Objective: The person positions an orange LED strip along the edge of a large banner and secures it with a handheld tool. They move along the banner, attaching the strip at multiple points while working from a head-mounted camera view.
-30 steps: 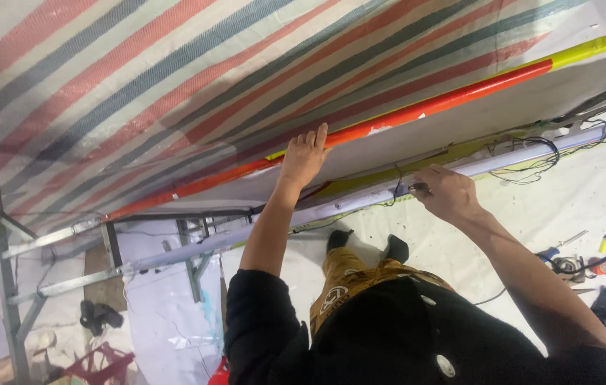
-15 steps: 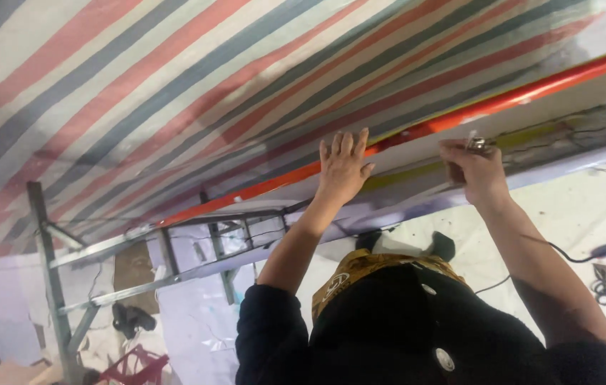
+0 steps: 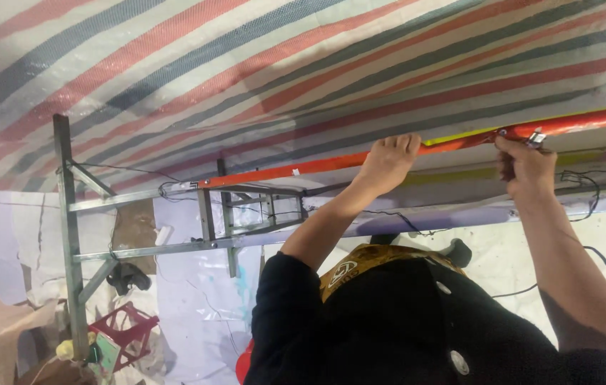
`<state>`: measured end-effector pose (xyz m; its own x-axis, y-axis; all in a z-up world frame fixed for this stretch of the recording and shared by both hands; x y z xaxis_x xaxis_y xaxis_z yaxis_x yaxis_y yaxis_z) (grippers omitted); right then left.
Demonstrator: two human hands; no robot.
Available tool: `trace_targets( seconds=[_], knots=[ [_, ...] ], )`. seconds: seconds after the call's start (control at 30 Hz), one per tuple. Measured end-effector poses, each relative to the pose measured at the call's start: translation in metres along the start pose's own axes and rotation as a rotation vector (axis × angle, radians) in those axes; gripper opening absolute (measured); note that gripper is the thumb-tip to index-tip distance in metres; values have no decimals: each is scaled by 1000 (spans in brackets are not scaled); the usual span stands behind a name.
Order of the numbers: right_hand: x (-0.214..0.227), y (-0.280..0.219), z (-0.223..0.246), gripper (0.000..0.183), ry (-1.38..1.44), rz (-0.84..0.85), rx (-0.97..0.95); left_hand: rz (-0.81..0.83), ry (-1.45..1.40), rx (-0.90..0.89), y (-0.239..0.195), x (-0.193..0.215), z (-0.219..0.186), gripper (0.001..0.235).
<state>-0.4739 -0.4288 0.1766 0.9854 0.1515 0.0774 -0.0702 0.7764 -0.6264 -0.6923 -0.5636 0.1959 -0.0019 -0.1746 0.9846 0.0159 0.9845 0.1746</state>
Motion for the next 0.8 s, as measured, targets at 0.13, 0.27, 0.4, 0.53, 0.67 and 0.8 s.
trace_targets(
  seconds=[0.13,0.27,0.4,0.53,0.67,0.8],
  knots=[
    [4,26,-13,13,97,34,10,-280,145,-9,-4,24,-4,18],
    [5,37,-25,12,243,98,-26,-401,271,25,-8,45,-5,11],
    [4,52,-36,21,275,158,-101,-350,186,74,-10,35,-4,22],
    [3,46,-32,21,255,190,-68,0,-113,195,-11,20,1,82],
    [4,33,-29,12,293,62,-156,-234,-362,150,-72,83,14,49],
    [7,35,-34,13,146,195,-49,307,-711,282,-150,50,36,35]
  ],
)
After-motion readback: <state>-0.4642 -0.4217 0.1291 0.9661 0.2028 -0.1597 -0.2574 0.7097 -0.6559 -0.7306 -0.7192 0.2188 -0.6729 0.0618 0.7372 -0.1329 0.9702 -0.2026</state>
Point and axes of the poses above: each hand's wrist, its own y-axis towards the middle knuckle, its own x-axis out of the back of the hand, z = x × y, the point moved 7 cm from there along y, towards the middle knuckle, and after that the axes turned 2 degrees about y, right-handed, at the moved point
